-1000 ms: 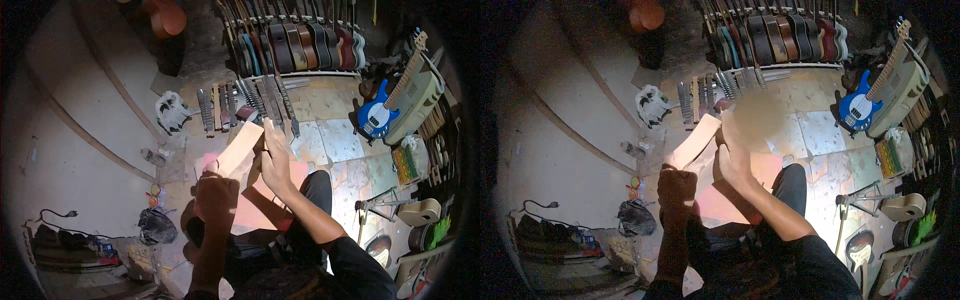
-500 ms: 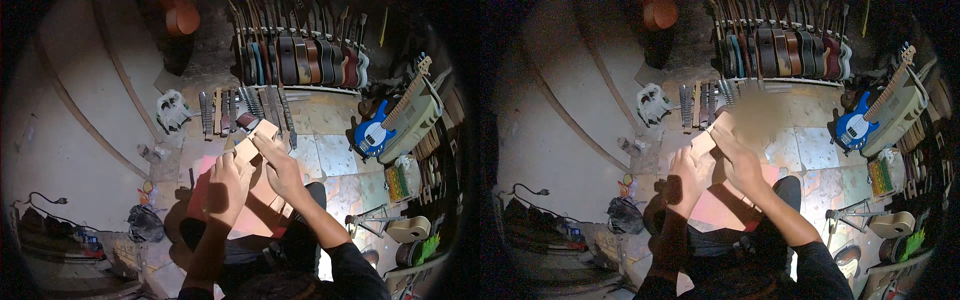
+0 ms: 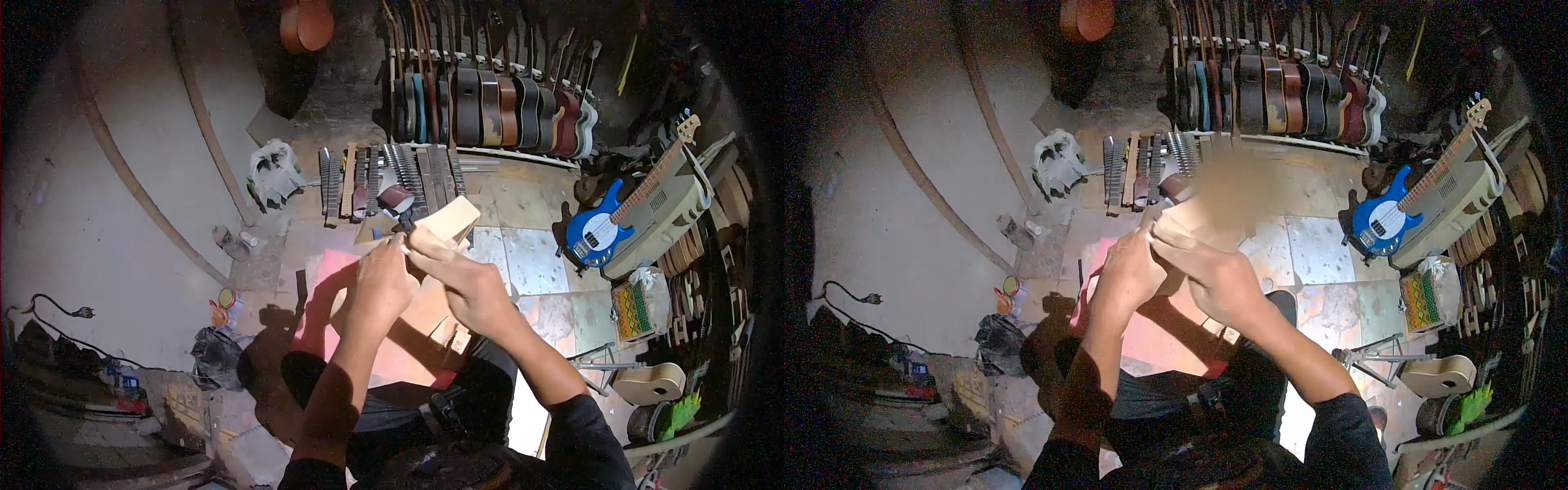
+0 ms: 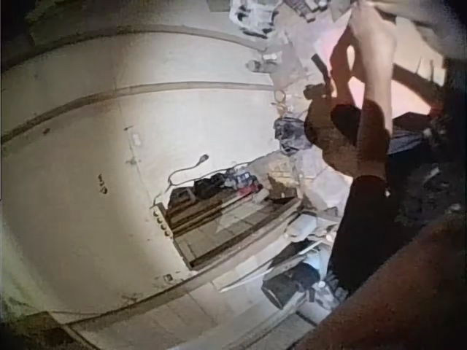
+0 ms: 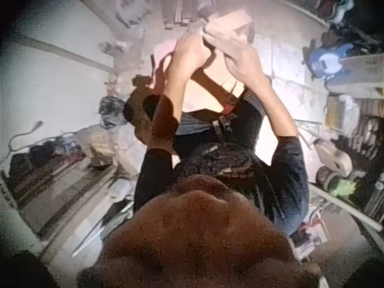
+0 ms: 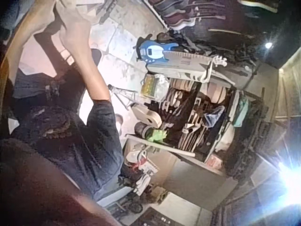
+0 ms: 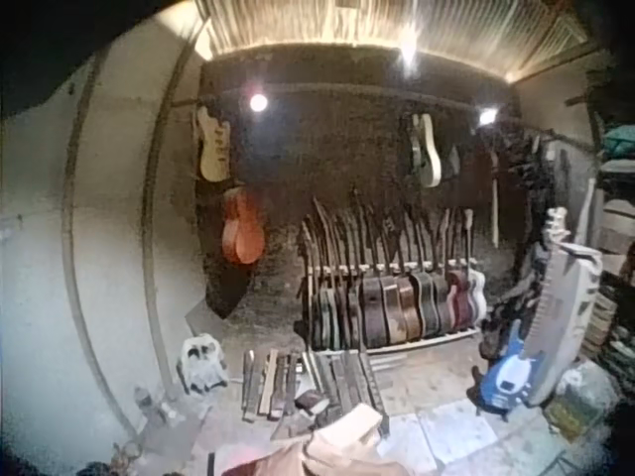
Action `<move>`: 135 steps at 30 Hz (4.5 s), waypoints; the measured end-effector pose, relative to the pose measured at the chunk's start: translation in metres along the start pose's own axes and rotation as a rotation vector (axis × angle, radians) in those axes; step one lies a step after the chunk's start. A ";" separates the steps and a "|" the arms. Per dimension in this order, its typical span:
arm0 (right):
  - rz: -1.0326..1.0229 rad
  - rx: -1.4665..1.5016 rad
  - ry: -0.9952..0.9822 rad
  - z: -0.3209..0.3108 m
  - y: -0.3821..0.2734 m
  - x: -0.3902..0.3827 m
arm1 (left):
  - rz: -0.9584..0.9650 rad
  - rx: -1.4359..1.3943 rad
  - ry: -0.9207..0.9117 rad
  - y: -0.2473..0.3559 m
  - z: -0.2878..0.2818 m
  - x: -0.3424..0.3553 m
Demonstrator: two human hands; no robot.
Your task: The person sands the surfaces and edges of a wooden electric guitar body using a small piece of sandpaper or a sanding block while holding the body in their lap.
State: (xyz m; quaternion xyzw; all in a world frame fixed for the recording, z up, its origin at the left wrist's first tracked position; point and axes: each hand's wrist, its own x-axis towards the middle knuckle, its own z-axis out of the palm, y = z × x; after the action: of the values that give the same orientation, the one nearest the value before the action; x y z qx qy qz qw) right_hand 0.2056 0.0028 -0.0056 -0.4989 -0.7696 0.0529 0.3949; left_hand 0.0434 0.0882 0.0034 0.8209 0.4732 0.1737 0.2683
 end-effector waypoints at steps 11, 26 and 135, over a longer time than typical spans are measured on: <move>0.787 0.863 0.338 0.068 -0.030 -0.011 | -0.044 -0.419 0.054 -0.068 -0.010 0.019; 0.351 0.291 -0.082 0.218 0.006 -0.044 | -0.194 -0.229 0.263 -0.095 -0.024 0.017; 1.154 0.643 0.483 0.306 0.119 -0.122 | -0.293 -0.172 0.357 -0.097 -0.033 0.051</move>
State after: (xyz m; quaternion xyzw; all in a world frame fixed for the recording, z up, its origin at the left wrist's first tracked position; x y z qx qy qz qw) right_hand 0.1137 0.0587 -0.3388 -0.6839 -0.2191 0.3665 0.5915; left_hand -0.0157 0.1813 -0.0274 0.6739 0.6106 0.3148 0.2720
